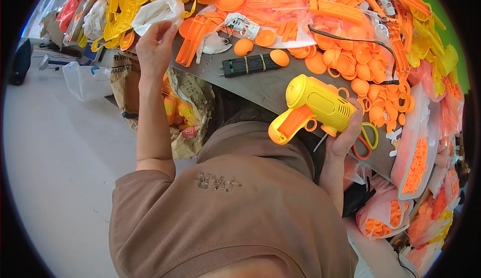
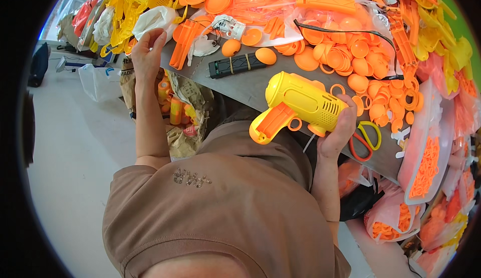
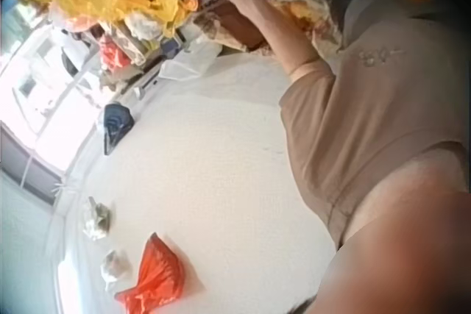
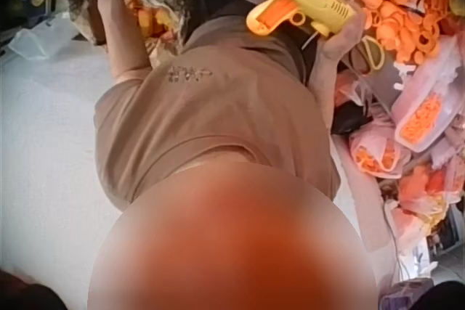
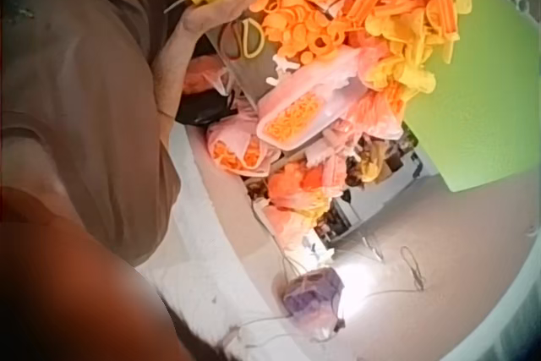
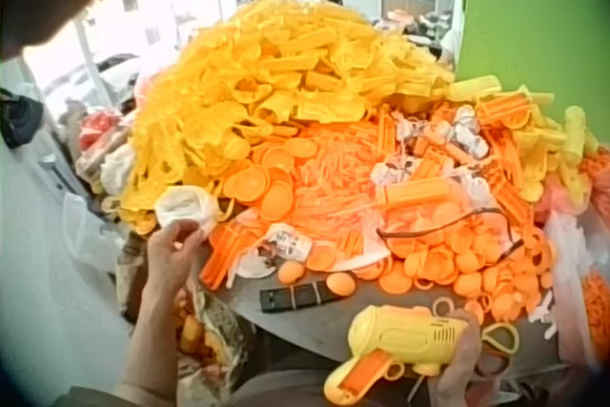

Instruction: The person is assembling a yellow plastic toy gun by fitting several components together at a factory workbench.

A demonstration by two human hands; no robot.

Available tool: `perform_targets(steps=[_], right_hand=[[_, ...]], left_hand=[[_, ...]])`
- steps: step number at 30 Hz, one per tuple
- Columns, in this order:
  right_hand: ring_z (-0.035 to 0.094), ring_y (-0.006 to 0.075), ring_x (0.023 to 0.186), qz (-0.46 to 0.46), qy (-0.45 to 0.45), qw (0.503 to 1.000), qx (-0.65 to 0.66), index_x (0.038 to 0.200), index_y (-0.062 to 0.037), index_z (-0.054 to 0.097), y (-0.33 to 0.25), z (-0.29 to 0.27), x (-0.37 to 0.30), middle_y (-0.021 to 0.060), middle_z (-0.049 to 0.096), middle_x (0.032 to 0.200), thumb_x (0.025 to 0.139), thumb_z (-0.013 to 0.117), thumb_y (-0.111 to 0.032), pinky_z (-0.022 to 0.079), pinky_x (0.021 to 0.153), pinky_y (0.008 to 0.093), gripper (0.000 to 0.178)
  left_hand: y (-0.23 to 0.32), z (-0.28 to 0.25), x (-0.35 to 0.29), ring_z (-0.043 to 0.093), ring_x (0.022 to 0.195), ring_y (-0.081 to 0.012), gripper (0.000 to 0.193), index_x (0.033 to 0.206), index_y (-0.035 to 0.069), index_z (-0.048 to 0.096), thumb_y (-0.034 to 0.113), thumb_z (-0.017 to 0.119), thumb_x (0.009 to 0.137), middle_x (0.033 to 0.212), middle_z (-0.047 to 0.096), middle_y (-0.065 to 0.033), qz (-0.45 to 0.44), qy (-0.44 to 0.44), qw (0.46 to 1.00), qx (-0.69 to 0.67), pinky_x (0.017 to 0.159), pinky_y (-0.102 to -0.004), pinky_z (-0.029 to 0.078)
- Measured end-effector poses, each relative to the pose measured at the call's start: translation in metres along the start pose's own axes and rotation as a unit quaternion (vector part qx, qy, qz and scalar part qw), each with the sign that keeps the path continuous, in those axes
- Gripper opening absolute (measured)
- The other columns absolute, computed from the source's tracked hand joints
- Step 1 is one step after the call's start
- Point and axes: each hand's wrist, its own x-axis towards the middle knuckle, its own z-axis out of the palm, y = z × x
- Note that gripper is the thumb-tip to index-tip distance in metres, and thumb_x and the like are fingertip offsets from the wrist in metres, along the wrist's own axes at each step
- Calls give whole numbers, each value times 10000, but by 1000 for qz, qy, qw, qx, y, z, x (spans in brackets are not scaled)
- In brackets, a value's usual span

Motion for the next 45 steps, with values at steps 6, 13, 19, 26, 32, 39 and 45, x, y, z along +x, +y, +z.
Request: perform_targets(steps=[6,13,19,26,32,39,45], right_hand=[[579,160,884,-2,-12,1000,-16,1118,6,465,3,-2,0,106,568,969,964,344,-321,467,772,284,381],[581,155,845,-5,-21,1000,-15,1124,15,461,3,-4,0,101,559,949,958,355,-319,465,746,274,387],[576,156,856,-1,-28,1000,-8,1129,14,466,3,-7,0,102,561,966,958,360,-308,461,754,275,380],[562,159,901,-11,12,1000,-7,1114,6,484,4,-3,2,97,554,985,960,359,-292,452,798,293,359],[567,164,898,0,7,1000,12,1106,8,477,5,-6,2,104,549,996,960,350,-272,456,794,293,341],[567,166,907,-3,7,1000,7,1100,11,482,5,-4,4,107,555,996,962,356,-284,457,799,294,350],[567,169,913,-16,13,1000,8,1105,7,486,7,-4,4,106,559,996,960,365,-291,458,806,298,353]], left_hand=[[-20,10,17,613,850,-260,182,962,55,678,127,628,803,907,660,-103,162,-43,979,112,776,-340,472],[-11,11,31,545,951,-310,289,1044,92,646,127,639,757,997,589,-114,219,-158,921,281,850,-407,404],[-33,27,41,551,941,-275,215,960,115,641,182,664,756,959,580,-81,232,-101,942,220,820,-408,392],[-43,29,49,579,737,-230,227,912,102,627,210,709,730,775,591,-59,269,-62,944,183,692,-372,432],[-14,15,34,621,726,-313,381,851,35,672,407,657,768,738,648,-154,24,-131,930,342,680,-405,476],[-38,15,46,621,696,-302,354,818,19,659,370,654,772,707,641,-155,-21,-134,961,241,660,-376,474],[-25,3,29,574,565,-119,273,880,31,632,291,667,806,687,633,-65,75,26,964,255,546,-285,451]])
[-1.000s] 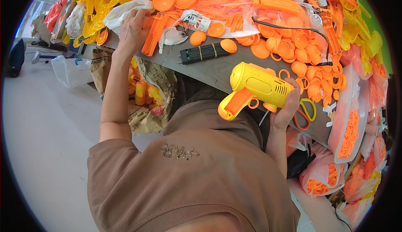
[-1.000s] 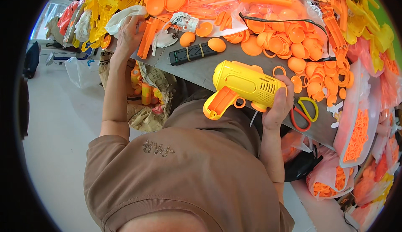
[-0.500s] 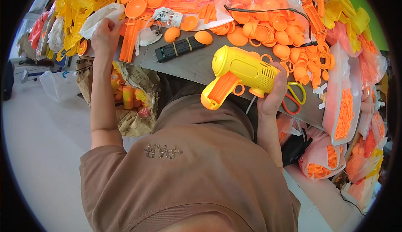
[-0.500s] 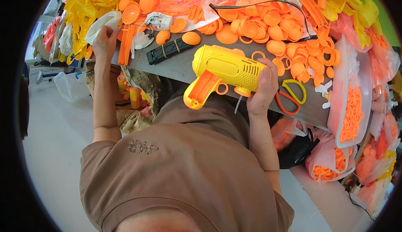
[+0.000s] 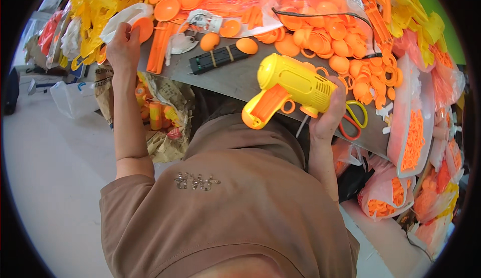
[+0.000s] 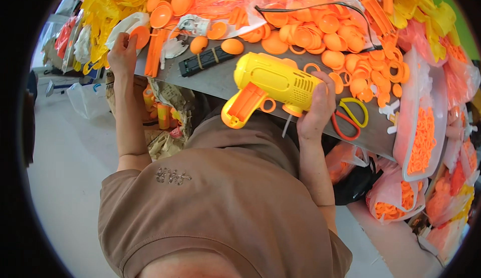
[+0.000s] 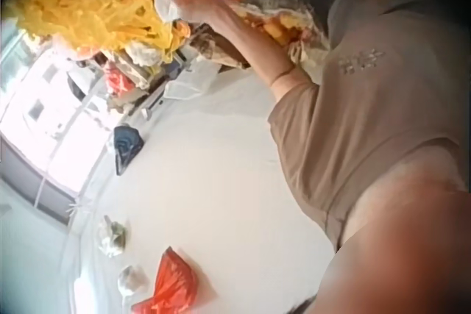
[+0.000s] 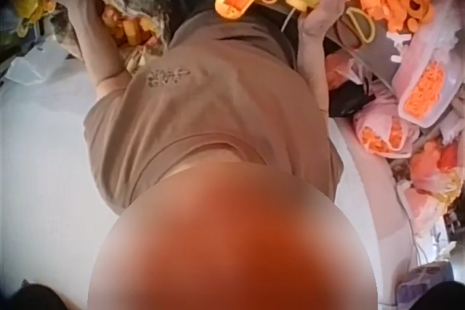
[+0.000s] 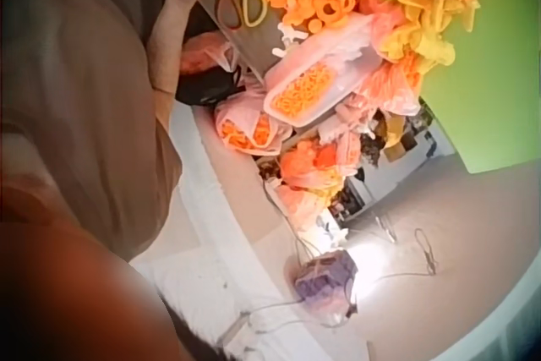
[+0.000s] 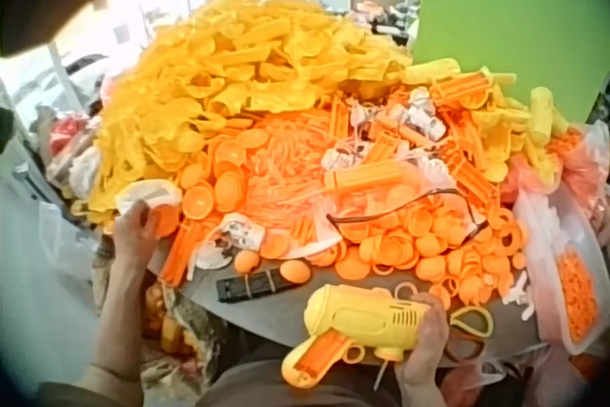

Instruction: The person is assembling a yellow plastic toy gun by fitting several components together at a factory workbench.

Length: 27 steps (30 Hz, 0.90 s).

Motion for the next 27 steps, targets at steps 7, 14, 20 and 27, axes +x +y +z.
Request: perform_targets(steps=[7,14,20,27], right_hand=[[571,174,918,8,20,1000,5,1127,7,473,-2,0,0,105,569,996,962,346,-318,460,810,303,386],[576,188,936,-19,21,999,28,1125,10,469,-21,-4,2,116,574,1012,960,338,-335,464,820,309,405],[580,192,926,-21,37,999,9,1125,13,470,-15,-16,-1,125,577,1004,956,342,-337,468,818,312,408],[584,192,915,-29,39,999,0,1131,12,462,-11,-16,1,128,573,1015,956,337,-346,476,805,316,418]], left_hand=[[43,-21,-9,581,611,-69,120,899,-44,637,64,596,866,764,635,-33,0,105,927,-361,504,-208,513],[143,9,-61,613,573,-135,137,989,29,605,51,575,858,689,621,-84,5,-176,876,-448,474,-275,488],[157,39,-29,612,649,-330,127,896,31,568,141,591,837,741,611,-184,204,-101,950,-215,548,-392,472],[154,34,-23,633,687,-264,110,868,20,583,71,644,793,959,642,-136,324,55,900,-288,574,-329,512]])
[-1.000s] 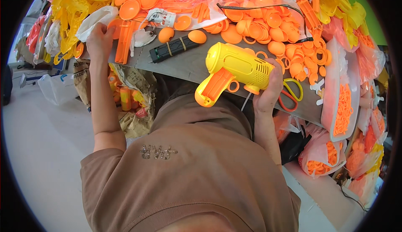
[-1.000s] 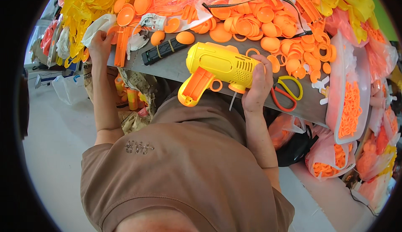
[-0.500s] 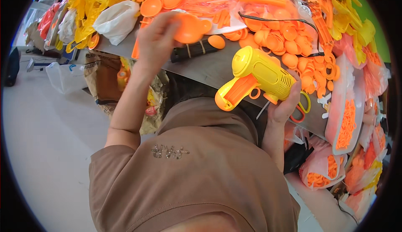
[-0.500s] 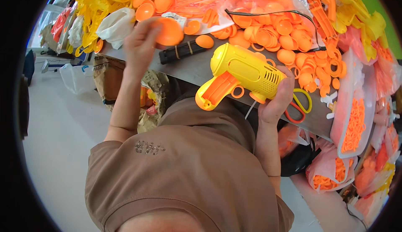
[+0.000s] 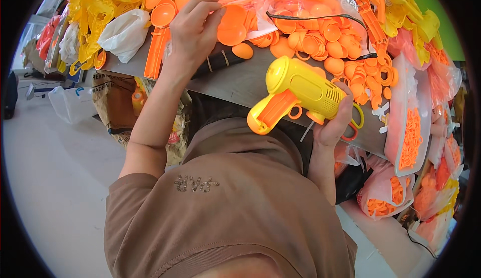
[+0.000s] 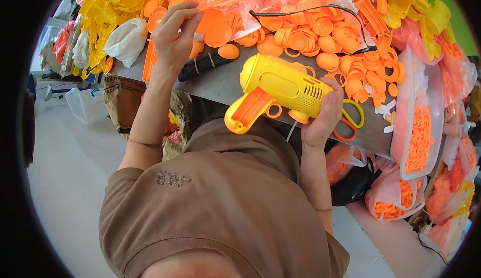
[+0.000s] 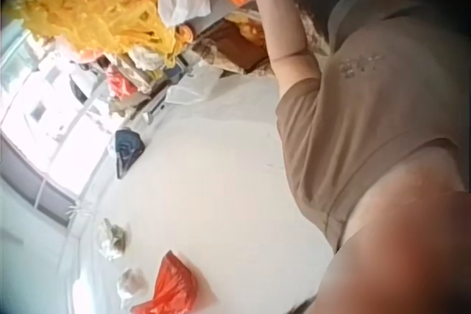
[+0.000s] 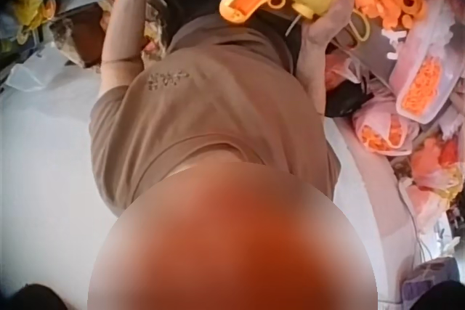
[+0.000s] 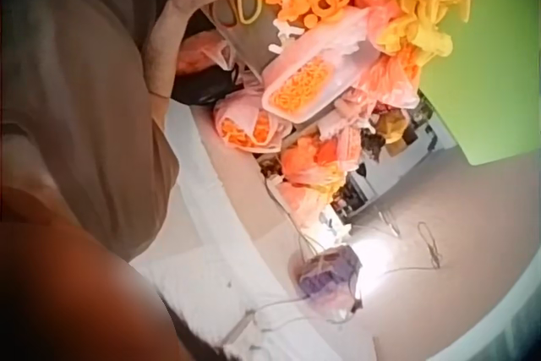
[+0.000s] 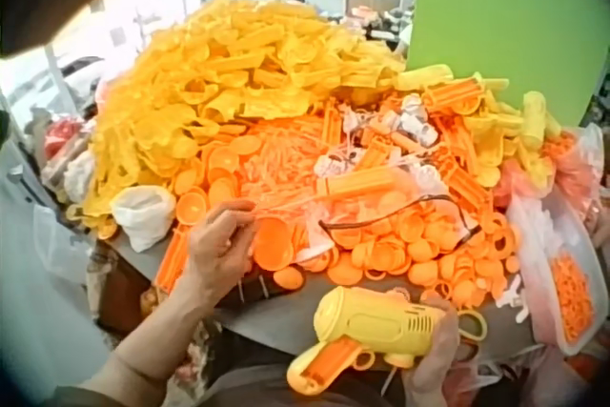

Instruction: The person is assembling a yellow plastic toy gun by fitting several components together at a factory workbench.

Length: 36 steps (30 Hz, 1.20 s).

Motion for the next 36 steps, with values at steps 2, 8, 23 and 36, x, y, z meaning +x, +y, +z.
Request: perform_targets(steps=[2,8,23,36], right_hand=[[585,193,916,-12,19,1000,9,1135,13,456,-8,10,1,129,568,1018,954,344,-345,479,800,316,416],[585,194,924,-83,33,995,-34,1138,14,436,-25,37,-4,128,546,1026,944,375,-322,481,795,306,392],[531,211,893,-157,-53,974,-152,1141,40,401,-40,29,-34,169,512,1036,916,365,-385,437,802,320,482],[570,350,790,-315,-417,834,-178,1056,49,467,-87,4,-33,236,526,1011,725,655,-241,505,651,404,478]], left_hand=[[35,-8,-3,634,672,-216,98,863,13,570,6,629,785,946,647,-136,-87,14,993,-81,564,-288,516],[91,2,-38,592,819,-105,162,998,-15,505,17,568,852,1092,601,-142,-252,-17,885,-391,681,-223,482],[107,-24,-54,465,1075,-225,505,1273,-52,359,314,463,940,1199,432,-146,-205,-169,802,-535,940,-312,360],[130,-50,-38,503,1158,-268,722,1309,-6,385,592,262,924,1238,522,-169,-567,-356,257,-697,997,-404,391]])
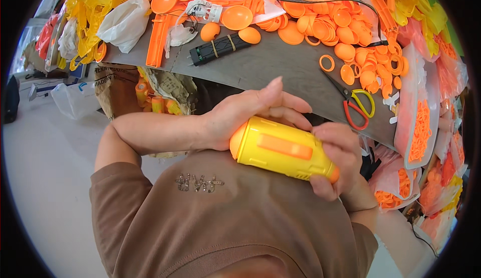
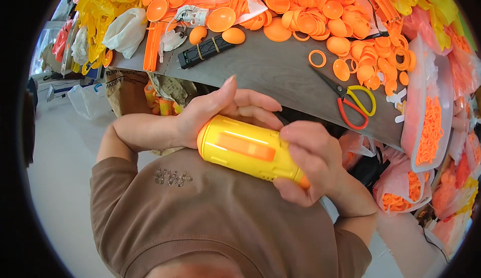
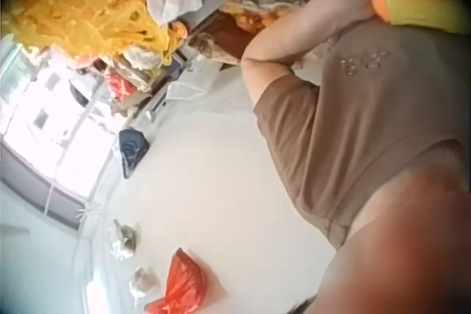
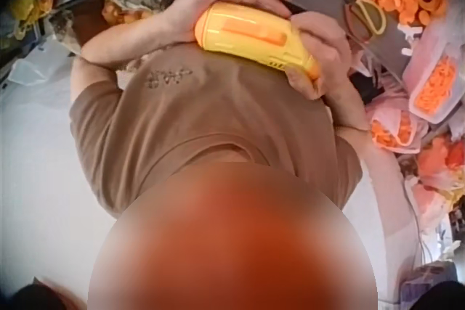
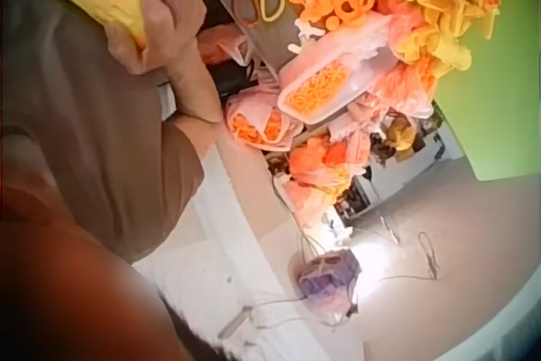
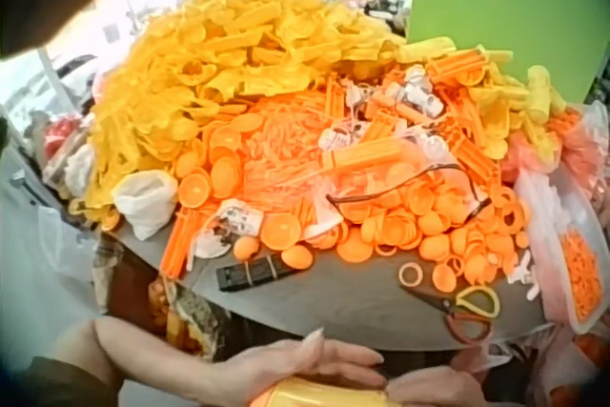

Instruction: The person is assembling a yellow plastic toy gun by fitting several components together at a factory workbench.

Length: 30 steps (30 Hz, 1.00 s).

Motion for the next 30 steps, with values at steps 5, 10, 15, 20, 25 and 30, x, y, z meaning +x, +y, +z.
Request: perform_targets(steps=[5,10,15,20,25,30], right_hand=[[579,361,807,-60,45,997,-24,973,16,550,-12,8,0,217,533,1008,794,551,-211,556,636,398,290],[583,359,794,-78,99,990,-70,953,13,566,-15,16,3,208,542,974,785,541,-189,553,638,399,264],[580,344,814,16,63,992,-106,957,12,576,-3,-2,23,207,554,987,748,519,-122,492,691,399,255],[558,244,790,270,298,911,91,829,66,560,49,0,32,183,592,860,903,351,-196,437,738,327,343],[555,172,844,267,314,907,90,900,58,560,44,6,29,116,583,930,900,451,-131,435,764,276,218],[562,172,586,-321,27,812,486,673,-64,578,-60,-86,29,85,617,706,776,631,-98,497,612,289,121]], left_hand=[[9,13,-3,582,977,-184,646,1241,-28,448,533,405,923,1052,614,-161,30,12,995,90,855,-300,466],[25,14,-1,600,992,-249,676,1286,-29,391,543,276,945,1062,603,-205,39,-1,982,185,875,-342,469],[42,-3,22,610,982,-244,727,1243,-25,436,591,209,931,1061,603,-209,69,0,992,106,858,-347,487],[43,-12,39,551,1076,-233,552,1192,3,475,422,597,854,1090,564,-170,261,-20,963,66,894,-345,467],[42,-24,23,582,997,-201,449,1131,-44,510,150,651,752,1047,581,-132,166,90,965,180,895,-318,461],[54,-37,30,606,982,-211,423,1139,-67,511,136,617,783,1068,602,-159,216,103,966,94,885,-345,485]])
